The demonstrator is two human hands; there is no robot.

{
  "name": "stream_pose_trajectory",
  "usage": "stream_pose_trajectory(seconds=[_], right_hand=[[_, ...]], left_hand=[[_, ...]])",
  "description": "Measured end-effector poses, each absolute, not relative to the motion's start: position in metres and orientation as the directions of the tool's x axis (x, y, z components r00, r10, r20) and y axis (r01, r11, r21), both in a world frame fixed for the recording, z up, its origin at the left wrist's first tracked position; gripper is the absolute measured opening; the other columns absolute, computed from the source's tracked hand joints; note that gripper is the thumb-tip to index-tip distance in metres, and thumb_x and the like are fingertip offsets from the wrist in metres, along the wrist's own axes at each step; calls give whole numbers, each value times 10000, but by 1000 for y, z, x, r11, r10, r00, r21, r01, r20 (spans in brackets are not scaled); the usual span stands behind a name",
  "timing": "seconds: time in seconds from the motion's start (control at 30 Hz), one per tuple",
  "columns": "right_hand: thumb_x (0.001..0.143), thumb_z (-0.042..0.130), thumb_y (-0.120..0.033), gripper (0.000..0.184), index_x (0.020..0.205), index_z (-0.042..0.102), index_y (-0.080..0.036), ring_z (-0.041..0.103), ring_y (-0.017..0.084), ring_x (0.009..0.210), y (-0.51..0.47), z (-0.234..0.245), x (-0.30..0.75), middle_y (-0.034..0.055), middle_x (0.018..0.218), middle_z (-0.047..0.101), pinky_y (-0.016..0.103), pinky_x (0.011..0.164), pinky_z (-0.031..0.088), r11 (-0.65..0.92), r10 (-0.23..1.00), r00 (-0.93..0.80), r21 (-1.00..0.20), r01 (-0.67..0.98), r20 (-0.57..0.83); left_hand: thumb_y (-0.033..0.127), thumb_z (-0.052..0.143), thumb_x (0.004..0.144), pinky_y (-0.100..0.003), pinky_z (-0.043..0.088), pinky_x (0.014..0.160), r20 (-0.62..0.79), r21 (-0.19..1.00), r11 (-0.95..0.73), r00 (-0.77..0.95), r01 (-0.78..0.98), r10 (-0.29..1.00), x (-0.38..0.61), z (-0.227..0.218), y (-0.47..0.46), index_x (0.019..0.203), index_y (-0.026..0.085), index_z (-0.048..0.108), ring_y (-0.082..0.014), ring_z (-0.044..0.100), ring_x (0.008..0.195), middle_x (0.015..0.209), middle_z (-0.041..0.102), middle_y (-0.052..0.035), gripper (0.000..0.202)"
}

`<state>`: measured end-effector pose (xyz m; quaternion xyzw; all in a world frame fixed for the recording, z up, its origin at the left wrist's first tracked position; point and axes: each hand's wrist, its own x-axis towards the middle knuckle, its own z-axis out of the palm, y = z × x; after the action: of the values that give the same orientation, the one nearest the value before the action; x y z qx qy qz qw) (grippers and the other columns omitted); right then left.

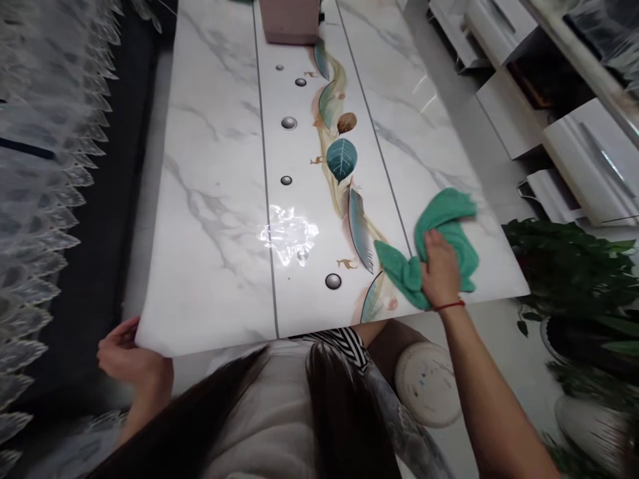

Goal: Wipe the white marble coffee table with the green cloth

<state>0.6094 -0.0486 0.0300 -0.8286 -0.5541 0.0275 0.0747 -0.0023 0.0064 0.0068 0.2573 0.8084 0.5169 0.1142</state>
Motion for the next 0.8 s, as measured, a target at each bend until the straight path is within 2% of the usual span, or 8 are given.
stream_pose_trajectory(seconds=[0.1,0.17,0.27,0.37,0.47,0.57,0.67,0.8], right_hand=[[910,542,-76,881,1788,598,-112,528,412,1744,-50,31,521,272,1805,570,714,1434,460,-5,1000,10,-244,970,18],[901,560,-69,916,1816,554,-116,491,406,1769,-45,35,459,240,1841,540,741,1425,464,267,960,-280,-289,919,-5],[972,603,-97,820,1791,568,-63,495,368,1768,-23,43,372,242,1846,531,626,1452,461,621,748,-664,-347,703,-5],[1067,632,-156,678,1745,651,-152,540,296,1738,14,51,296,158,1836,573,490,1459,454,826,477,-879,-356,436,29],[1113,652,-194,624,1737,665,-186,549,267,1729,58,57,235,108,1864,548,433,1451,451,923,237,-970,-321,211,44],[1141,646,-215,640,1777,609,-156,499,261,1764,108,61,190,115,1912,476,427,1474,409,943,127,-992,-312,117,12],[1156,646,-217,590,1737,630,-118,473,274,1778,170,61,164,148,1886,511,435,1490,375,926,201,-980,-324,192,-5],[1171,642,-228,507,1652,684,-74,546,317,1707,271,53,156,193,1769,626,489,1467,399,856,434,-900,-327,401,33]], left_hand=[[472,409,780,-426,492,783,102,900,316,-851,299,516,-3,5,6,920,165,710,-300,677,914,937,713,-127,452],[473,474,736,-429,503,801,94,896,325,-845,302,527,-4,3,5,917,175,716,-297,680,912,928,715,-113,424],[497,473,767,-431,526,819,88,902,320,-851,289,518,-6,0,2,966,184,707,-297,689,940,943,704,-105,439],[522,445,803,-430,563,853,61,928,288,-860,236,507,-6,-3,-1,1063,189,664,-293,712,971,972,692,-100,476],[530,472,812,-453,609,909,24,948,263,-864,179,503,-7,-4,-5,1135,212,612,-295,737,977,973,698,-90,475],[551,514,845,-515,646,977,12,953,258,-867,162,499,-7,-7,-9,1187,244,570,-326,771,1068,1047,728,-109,463],[536,552,859,-623,664,1047,10,942,281,-854,183,520,-8,-11,-17,1208,284,537,-384,798,1182,1141,766,-145,431],[493,608,839,-722,658,1077,-29,888,381,-795,258,605,-14,-5,-32,1163,350,528,-453,807,1241,1158,785,-160,363]])
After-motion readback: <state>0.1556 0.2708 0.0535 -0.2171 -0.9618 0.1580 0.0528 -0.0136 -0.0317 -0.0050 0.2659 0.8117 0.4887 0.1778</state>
